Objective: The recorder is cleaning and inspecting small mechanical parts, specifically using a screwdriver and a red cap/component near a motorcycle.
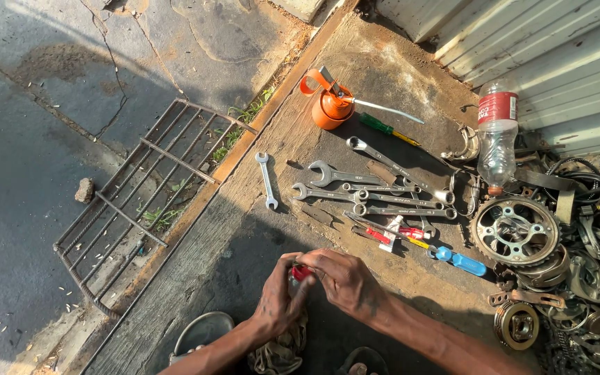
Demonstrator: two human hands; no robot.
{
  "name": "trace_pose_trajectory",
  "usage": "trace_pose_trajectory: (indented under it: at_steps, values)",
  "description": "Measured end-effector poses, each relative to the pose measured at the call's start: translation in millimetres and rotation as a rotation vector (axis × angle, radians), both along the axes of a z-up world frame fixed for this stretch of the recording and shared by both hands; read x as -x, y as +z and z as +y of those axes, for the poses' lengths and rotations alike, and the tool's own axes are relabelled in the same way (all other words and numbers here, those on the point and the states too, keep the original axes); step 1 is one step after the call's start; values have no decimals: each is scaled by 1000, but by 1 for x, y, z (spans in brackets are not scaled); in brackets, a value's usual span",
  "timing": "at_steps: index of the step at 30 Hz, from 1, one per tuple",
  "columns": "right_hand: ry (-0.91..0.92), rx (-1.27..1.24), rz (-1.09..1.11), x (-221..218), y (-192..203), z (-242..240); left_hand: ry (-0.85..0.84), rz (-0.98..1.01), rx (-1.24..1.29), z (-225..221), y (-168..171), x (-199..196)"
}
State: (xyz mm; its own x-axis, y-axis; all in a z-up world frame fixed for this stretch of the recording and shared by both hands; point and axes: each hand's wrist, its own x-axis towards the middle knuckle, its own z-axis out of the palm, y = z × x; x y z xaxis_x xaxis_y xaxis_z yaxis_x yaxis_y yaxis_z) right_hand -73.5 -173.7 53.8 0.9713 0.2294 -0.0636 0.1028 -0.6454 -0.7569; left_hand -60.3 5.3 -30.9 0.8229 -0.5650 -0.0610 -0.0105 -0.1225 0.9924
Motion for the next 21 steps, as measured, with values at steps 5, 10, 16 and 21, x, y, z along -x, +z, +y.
trace_pose_trajectory:
  at_steps: [5,10,16,21]
  values:
    - [-60,-78,-61,5,-2,2,95,-289,37,-2,-26,10]
    - [-78,-92,-151,2,0,7,180,-418,35,-1,-30,4]
    - [-149,-116,-271,-21,-3,16,159,-570,129,9,-13,-27]
    - [-79,-16,-319,-49,5,38,231,-646,49,29,-10,-43]
